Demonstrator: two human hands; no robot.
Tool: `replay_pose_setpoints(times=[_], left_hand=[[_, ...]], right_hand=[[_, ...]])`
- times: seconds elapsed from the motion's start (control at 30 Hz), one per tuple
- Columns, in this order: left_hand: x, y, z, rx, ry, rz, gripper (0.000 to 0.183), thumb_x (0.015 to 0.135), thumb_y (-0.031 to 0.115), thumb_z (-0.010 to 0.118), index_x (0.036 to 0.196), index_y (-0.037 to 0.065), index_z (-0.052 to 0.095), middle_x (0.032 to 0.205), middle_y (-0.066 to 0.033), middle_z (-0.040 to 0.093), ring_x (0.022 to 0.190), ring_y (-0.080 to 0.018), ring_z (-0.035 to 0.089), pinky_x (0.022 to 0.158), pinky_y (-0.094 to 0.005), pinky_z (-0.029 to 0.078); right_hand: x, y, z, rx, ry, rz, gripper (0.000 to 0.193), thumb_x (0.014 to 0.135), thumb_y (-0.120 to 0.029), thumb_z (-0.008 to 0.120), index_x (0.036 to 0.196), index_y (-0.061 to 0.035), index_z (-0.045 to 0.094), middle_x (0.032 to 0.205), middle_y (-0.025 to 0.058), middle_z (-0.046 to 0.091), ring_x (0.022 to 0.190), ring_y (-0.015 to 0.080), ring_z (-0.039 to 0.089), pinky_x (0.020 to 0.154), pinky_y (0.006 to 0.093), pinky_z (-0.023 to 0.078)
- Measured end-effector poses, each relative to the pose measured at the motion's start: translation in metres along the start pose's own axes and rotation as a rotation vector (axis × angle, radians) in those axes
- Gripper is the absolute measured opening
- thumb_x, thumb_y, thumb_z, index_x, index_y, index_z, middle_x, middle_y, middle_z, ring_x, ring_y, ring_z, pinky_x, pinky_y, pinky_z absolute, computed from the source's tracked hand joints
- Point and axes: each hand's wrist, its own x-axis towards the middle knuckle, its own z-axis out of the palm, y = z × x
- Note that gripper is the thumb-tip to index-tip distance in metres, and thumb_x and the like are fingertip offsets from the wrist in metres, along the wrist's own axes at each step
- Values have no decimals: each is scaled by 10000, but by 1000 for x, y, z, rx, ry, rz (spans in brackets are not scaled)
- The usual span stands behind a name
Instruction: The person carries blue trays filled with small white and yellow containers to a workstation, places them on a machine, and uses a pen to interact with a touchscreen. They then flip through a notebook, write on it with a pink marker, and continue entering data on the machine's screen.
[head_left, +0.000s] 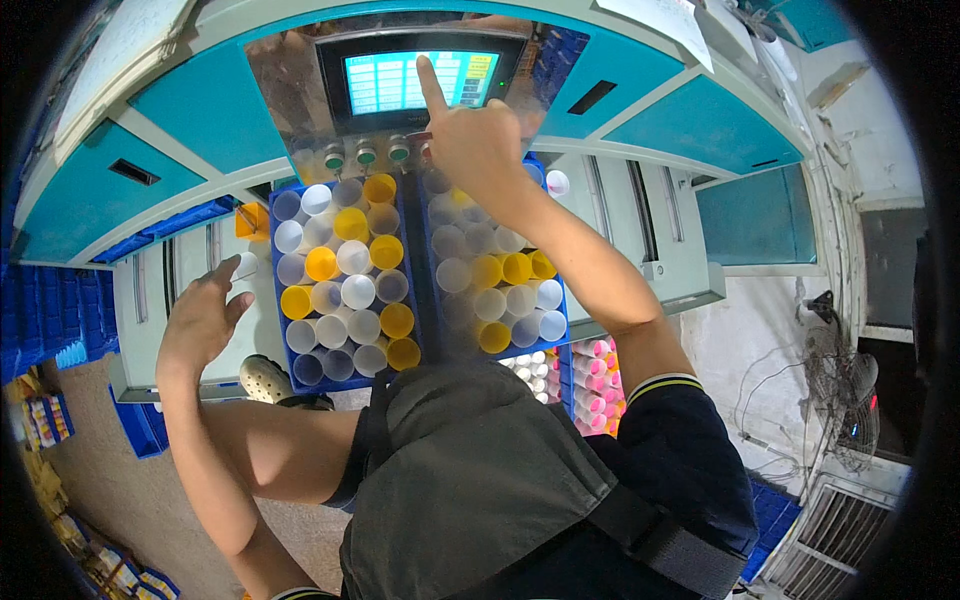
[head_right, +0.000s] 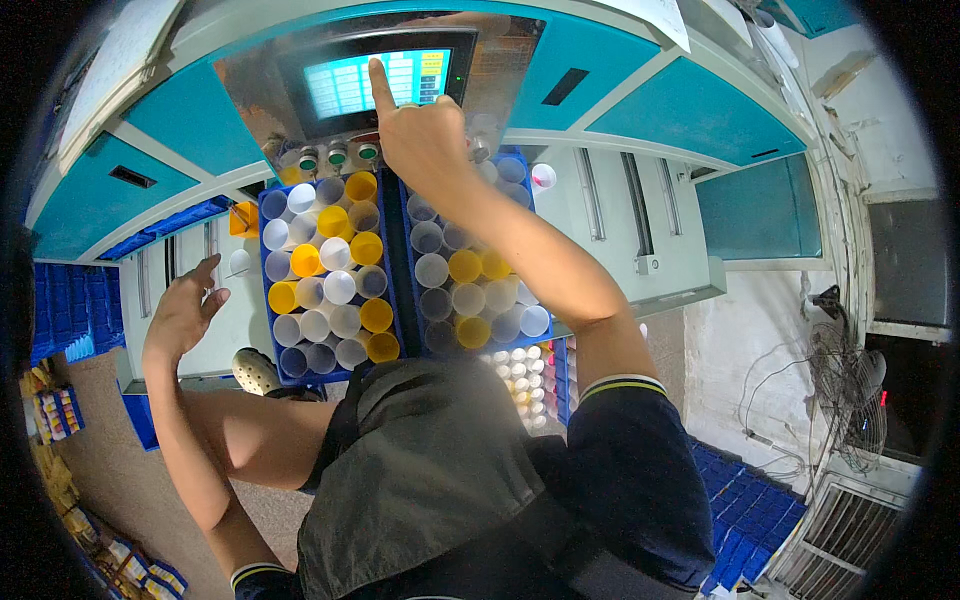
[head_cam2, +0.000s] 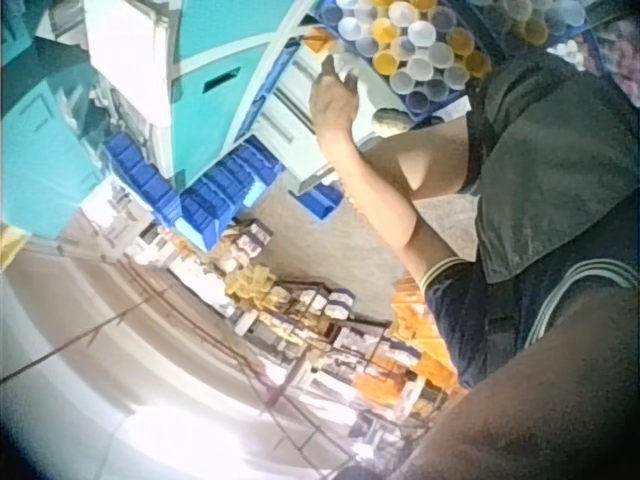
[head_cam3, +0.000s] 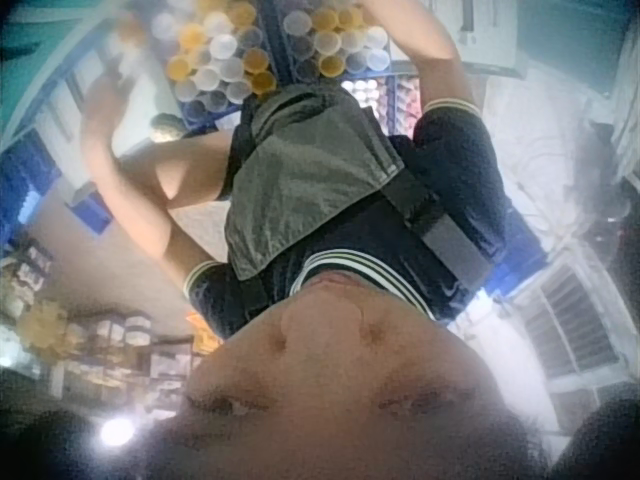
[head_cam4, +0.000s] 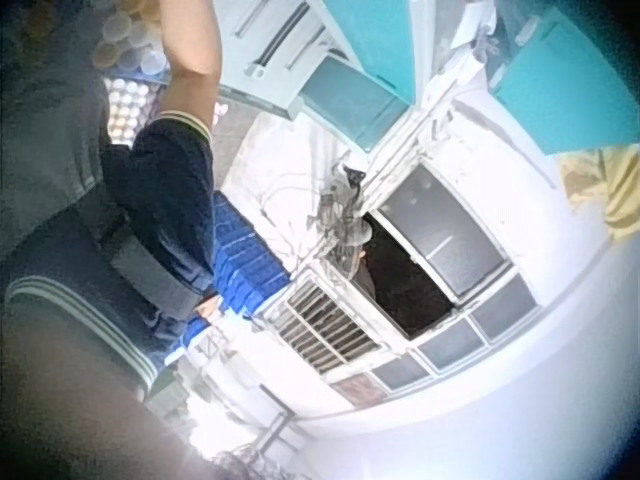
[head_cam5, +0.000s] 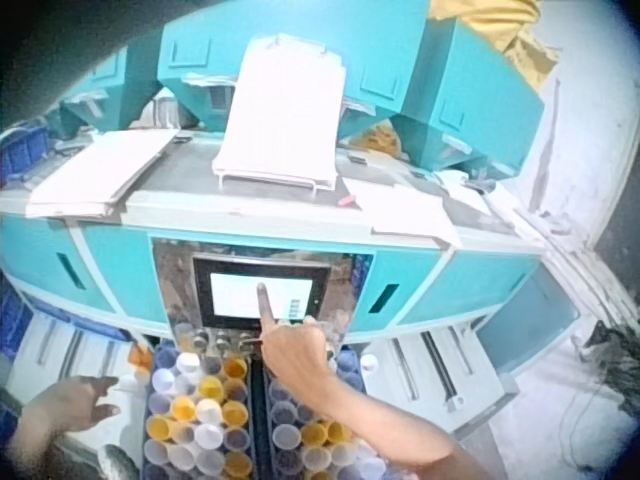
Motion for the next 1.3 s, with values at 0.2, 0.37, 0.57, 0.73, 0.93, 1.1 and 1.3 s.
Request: replay_pose_setpoints(times=[0.2,0.37,0.57,0.73,0.93,1.1,1.3], left_hand=[[-2,-2,0,13,-15,38,508,917,208,644,1370,36,494,1077,-245,671,1018,-386,648,867,-453,502],[-5,-3,3,-1,18,16,492,899,175,655,1352,51,508,1068,-246,665,1008,-387,635,854,-453,501],[-7,-6,4,14,5,35,500,895,177,659,1351,43,504,1044,-242,667,991,-393,635,852,-457,499],[-12,-10,6,-9,32,53,497,890,176,665,1342,36,509,1026,-240,668,983,-393,635,843,-462,498],[-15,-13,7,13,65,60,499,885,178,672,1337,39,512,1018,-232,671,970,-389,638,828,-462,500],[-15,-12,7,12,40,38,504,884,177,673,1342,43,511,1029,-233,668,968,-385,640,825,-462,502],[-14,-11,7,8,45,35,498,884,172,674,1339,43,518,1031,-228,671,976,-381,641,836,-454,504]], right_hand=[[2,-1,-10,-52,-78,-2,856,772,-235,678,1511,-36,295,510,-18,573,403,125,509,485,269,367],[3,-2,-19,-106,-153,-2,866,792,-225,667,1528,-34,253,522,-5,589,413,123,524,510,255,409],[3,-1,-15,-99,-93,-11,853,776,-209,661,1520,-32,283,511,-19,573,397,112,492,467,251,382],[3,0,-11,-99,24,-16,854,753,-210,670,1514,-49,315,495,-19,559,385,114,474,458,264,375],[-6,10,-11,-139,-62,-2,767,753,-112,607,1478,-16,375,443,-41,505,359,107,468,489,254,379],[-3,15,-9,52,-116,56,878,783,-247,704,1534,-100,274,554,48,618,448,187,564,557,304,467],[-6,17,-9,4,-106,59,911,759,-258,736,1534,-111,279,557,46,622,451,186,574,573,302,475]])
